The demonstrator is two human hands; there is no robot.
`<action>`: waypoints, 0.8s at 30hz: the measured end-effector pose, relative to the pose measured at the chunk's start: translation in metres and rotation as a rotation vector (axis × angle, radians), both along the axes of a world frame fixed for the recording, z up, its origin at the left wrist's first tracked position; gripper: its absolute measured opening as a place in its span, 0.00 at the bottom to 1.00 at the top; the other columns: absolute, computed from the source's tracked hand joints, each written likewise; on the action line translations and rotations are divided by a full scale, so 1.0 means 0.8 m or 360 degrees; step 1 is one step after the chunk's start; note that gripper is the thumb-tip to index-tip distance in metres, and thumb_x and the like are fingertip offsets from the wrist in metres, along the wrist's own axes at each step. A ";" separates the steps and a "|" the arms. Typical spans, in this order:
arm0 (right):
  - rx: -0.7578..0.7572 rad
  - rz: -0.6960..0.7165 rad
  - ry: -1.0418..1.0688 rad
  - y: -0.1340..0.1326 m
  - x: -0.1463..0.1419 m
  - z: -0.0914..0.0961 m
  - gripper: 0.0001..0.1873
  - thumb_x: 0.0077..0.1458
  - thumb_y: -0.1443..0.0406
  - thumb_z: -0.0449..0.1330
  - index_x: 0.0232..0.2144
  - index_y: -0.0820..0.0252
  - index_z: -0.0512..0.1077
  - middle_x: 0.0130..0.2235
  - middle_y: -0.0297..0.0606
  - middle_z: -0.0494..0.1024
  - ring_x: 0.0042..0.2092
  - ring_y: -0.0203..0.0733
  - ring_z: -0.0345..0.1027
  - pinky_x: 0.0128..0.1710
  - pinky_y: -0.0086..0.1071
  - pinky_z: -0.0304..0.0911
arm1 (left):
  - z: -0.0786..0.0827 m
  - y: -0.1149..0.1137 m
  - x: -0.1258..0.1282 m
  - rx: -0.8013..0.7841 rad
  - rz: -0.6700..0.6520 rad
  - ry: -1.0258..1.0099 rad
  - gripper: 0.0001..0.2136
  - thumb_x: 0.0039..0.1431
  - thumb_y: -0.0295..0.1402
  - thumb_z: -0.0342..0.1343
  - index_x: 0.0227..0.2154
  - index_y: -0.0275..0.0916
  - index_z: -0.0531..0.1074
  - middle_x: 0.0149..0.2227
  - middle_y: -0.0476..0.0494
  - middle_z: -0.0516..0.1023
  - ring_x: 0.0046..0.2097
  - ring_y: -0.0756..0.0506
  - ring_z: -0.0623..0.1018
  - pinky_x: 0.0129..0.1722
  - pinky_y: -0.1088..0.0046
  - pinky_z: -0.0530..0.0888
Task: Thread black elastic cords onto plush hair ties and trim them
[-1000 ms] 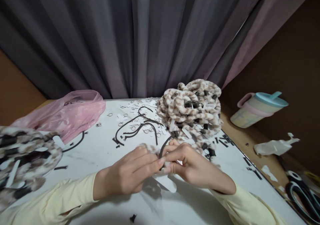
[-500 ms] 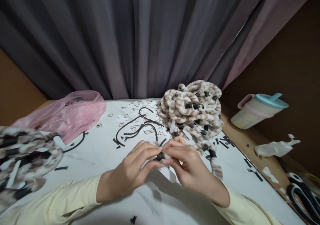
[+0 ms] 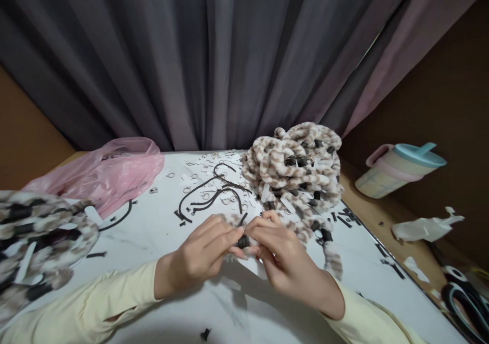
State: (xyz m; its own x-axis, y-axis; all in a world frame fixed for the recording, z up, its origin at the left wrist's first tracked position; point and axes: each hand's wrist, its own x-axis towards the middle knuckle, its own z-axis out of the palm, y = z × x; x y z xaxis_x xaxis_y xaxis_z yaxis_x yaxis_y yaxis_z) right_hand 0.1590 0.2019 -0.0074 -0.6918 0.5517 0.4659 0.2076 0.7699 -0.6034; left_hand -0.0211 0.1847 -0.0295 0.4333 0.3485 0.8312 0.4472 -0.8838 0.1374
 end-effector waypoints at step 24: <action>-0.0047 -0.0177 -0.0206 0.018 0.000 -0.005 0.07 0.62 0.68 0.48 0.33 0.63 0.63 0.32 0.37 0.66 0.35 0.37 0.59 0.37 0.31 0.54 | -0.010 0.005 0.004 -0.0700 0.0276 -0.0193 0.09 0.63 0.25 0.44 0.26 0.36 0.63 0.23 0.51 0.65 0.25 0.53 0.64 0.27 0.79 0.62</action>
State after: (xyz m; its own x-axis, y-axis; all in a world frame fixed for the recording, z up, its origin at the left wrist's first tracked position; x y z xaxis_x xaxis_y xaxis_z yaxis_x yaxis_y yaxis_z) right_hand 0.1592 0.2166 -0.0116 -0.6791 0.6402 0.3593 0.3681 0.7204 -0.5879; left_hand -0.0176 0.1884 -0.0379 0.2471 0.7363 0.6299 0.5404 -0.6443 0.5411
